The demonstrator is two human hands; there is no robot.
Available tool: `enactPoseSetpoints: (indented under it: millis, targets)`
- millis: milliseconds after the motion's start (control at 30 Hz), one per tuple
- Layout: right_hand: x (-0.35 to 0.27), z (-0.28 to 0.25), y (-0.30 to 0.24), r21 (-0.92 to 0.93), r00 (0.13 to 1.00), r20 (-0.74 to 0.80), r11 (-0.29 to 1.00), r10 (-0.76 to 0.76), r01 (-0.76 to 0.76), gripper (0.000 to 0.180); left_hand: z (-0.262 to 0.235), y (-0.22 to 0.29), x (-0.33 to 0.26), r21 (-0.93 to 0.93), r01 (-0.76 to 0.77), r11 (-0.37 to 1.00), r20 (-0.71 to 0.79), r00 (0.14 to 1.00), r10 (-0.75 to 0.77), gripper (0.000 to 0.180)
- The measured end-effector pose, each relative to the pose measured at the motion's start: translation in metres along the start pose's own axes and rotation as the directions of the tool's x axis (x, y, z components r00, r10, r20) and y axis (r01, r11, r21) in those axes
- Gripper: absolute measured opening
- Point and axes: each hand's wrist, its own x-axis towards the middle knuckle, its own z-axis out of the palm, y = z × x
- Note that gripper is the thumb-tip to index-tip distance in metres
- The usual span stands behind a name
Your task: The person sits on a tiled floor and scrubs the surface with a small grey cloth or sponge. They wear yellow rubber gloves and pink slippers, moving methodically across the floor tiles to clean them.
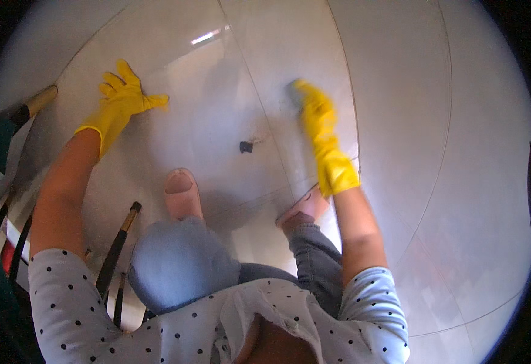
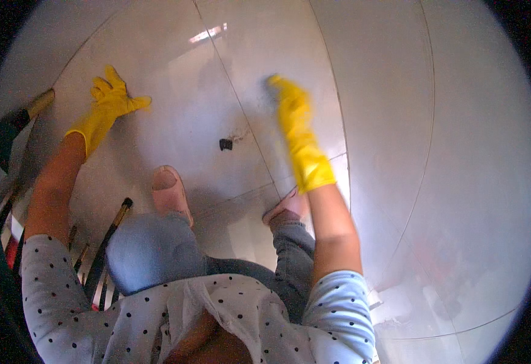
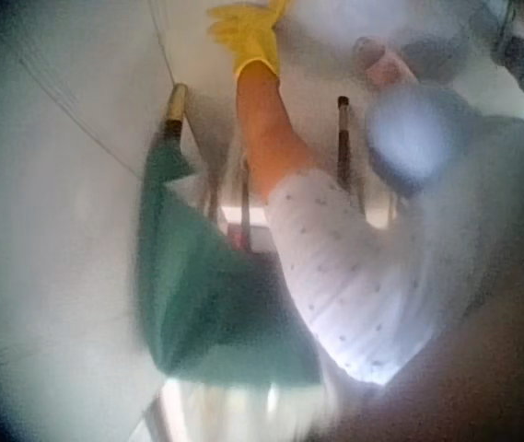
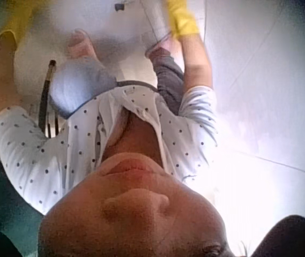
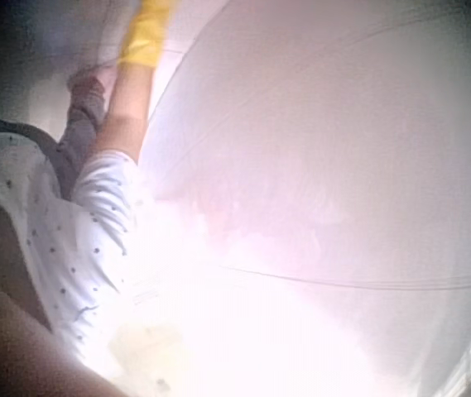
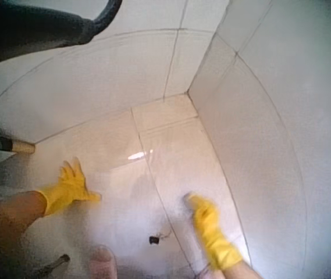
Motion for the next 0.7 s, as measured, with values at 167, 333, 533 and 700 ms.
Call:
enactPoseSetpoints:
  millis: [167, 333, 533, 700]
  targets:
    - [0.019, -0.012, 0.029, -0.109, 0.976, -0.181, 0.989, -0.123, 0.104, 0.029, 0.005, -0.003, 0.017, 0.007, -0.064, 0.998, -0.05, 0.997, 0.064, 0.153]
    - [-0.065, 0.078, 0.025, 0.036, 0.931, -0.046, 0.93, -0.363, 0.365, 0.031, 0.012, -0.008, 0.014, -0.041, -0.101, 0.994, -0.093, 0.991, 0.097, 0.15]
    - [-0.049, -0.006, 0.037, 0.196, 0.91, -0.329, 0.961, 0.253, -0.196, 0.029, 0.027, -0.043, -0.016, -0.295, -0.587, 0.754, -0.469, 0.777, 0.42, 0.071]
    - [-0.061, -0.019, 0.076, 0.046, 0.869, -0.48, 0.992, 0.121, -0.113, 0.029, 0.052, -0.02, -0.089, -0.521, -0.694, 0.497, -0.509, 0.72, 0.473, 0.033]
